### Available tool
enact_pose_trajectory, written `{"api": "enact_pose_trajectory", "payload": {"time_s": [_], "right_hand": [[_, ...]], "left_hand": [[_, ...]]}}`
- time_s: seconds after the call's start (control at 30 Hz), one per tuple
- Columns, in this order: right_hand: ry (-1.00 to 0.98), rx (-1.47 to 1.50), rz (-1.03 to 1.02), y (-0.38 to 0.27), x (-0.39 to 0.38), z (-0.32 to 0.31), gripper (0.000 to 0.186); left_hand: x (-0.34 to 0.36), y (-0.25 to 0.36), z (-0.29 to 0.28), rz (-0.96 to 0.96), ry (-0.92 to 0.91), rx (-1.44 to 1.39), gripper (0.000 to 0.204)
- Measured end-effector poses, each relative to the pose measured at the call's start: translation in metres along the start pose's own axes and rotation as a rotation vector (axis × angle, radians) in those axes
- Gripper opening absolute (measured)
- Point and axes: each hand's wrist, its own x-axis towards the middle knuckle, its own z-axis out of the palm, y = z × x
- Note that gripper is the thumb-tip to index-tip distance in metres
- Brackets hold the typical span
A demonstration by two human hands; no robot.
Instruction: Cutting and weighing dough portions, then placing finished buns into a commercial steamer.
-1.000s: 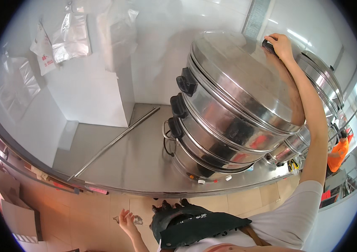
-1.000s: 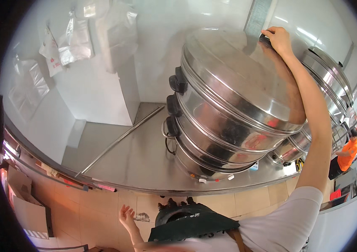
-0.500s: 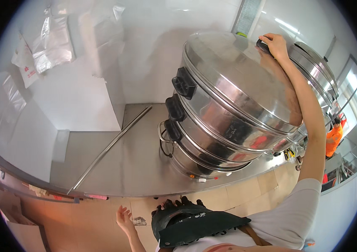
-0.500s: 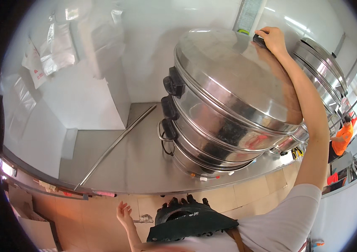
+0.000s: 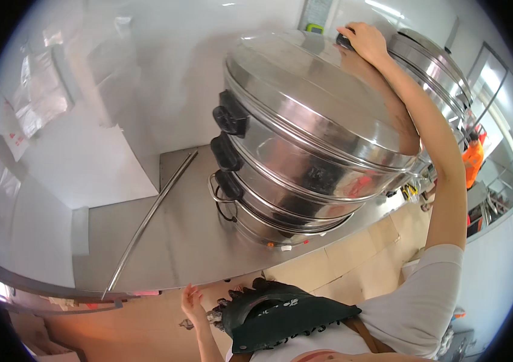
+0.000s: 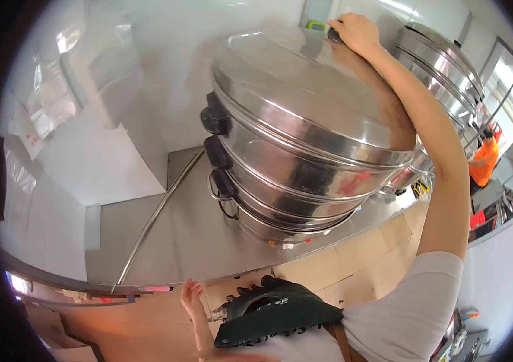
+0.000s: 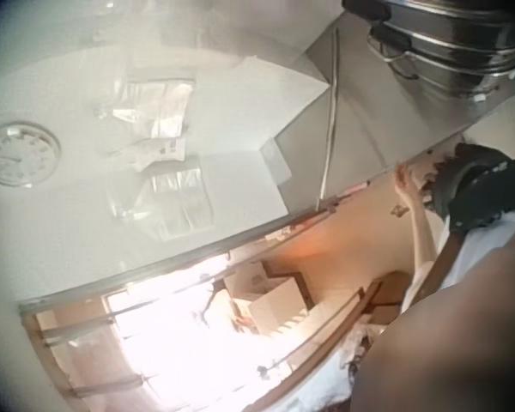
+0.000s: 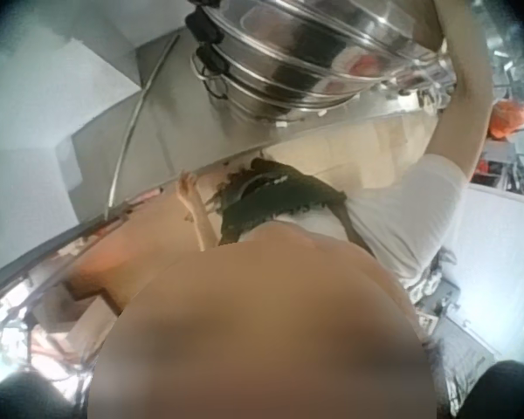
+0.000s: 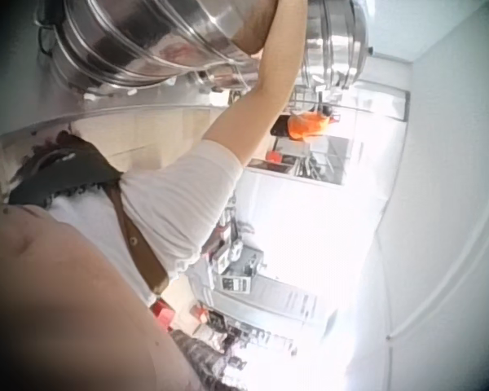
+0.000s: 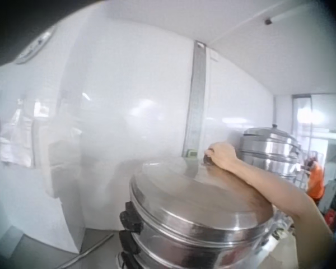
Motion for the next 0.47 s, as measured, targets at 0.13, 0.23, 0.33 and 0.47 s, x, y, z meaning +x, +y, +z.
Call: {"api": "enact_pose_trajectory", "payload": {"time_s": [0.13, 0.23, 0.33, 0.47], "right_hand": [[0.157, 0.202, -0.111, 0.065, -0.011, -0.014, 0.039], [0.095, 0.607, 0.46, 0.133, -0.05, -0.046, 0.036], [0.384, 0.165, 0.522, 0.28, -0.167, -0.045, 0.039], [0.302, 0.074, 0.611, 0.332, -0.333, 0.097, 0.033]], "left_hand": [[0.008, -0.017, 0.014, 0.011, -0.125, 0.058, 0.031], [-0.014, -0.028, 0.007, -0.059, -0.058, 0.136, 0.031], [-0.019, -0.061, 0.005, -0.167, -0.035, 0.179, 0.031], [-0.04, -0.113, 0.003, -0.399, 0.111, 0.154, 0.031]]}}
